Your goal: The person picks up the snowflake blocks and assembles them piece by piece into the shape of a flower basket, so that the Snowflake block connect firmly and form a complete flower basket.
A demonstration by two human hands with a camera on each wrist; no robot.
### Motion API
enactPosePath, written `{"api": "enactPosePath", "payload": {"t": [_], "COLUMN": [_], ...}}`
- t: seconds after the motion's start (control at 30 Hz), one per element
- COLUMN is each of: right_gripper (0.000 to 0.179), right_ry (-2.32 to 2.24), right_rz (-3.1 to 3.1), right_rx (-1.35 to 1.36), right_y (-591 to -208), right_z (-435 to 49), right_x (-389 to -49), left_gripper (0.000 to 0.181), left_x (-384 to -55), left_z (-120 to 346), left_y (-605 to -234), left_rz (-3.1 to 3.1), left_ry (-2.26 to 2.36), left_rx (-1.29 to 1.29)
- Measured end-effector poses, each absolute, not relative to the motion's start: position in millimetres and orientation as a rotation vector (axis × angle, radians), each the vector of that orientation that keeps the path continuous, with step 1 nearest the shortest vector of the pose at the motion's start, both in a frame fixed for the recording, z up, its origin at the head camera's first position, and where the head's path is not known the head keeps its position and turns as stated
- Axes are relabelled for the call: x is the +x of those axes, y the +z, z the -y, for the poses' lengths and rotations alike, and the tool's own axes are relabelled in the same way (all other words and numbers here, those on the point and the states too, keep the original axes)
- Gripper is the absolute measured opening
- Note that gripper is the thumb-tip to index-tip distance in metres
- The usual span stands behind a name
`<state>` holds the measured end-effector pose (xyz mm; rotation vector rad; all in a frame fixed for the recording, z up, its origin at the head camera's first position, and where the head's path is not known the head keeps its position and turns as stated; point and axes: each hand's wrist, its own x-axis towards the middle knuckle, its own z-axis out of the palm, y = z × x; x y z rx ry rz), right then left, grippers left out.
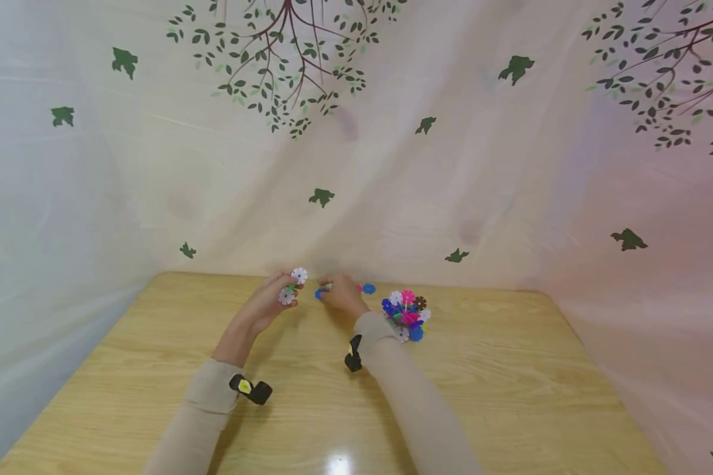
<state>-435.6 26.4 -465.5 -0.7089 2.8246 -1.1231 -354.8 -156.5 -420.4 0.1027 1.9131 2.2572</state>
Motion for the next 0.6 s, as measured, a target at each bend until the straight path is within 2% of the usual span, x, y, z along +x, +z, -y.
{"api": "enactPosePath", "payload": {"t": [0.3,0.6], "right_gripper": [0.027,0.024], "right_ry": [-1.019,-1.086], "right_rz": [-2.878,-2.817], "right_rx": [-0.666,-0.648], "right_y": [-469.6,-464.4], "right_z": [-27.0,-32.3], "right_x": [-436.0,-429.1], "left_gripper": [0.015,0.024], "left_x": [-359.1,-357.8], "left_z": [154.0,155.5], "left_y": [-423.1,-423.2], "left_rz": [-1.903,-1.966], "left_ry": [2.304,2.257], "left_rx": [0.038,0.013]}}
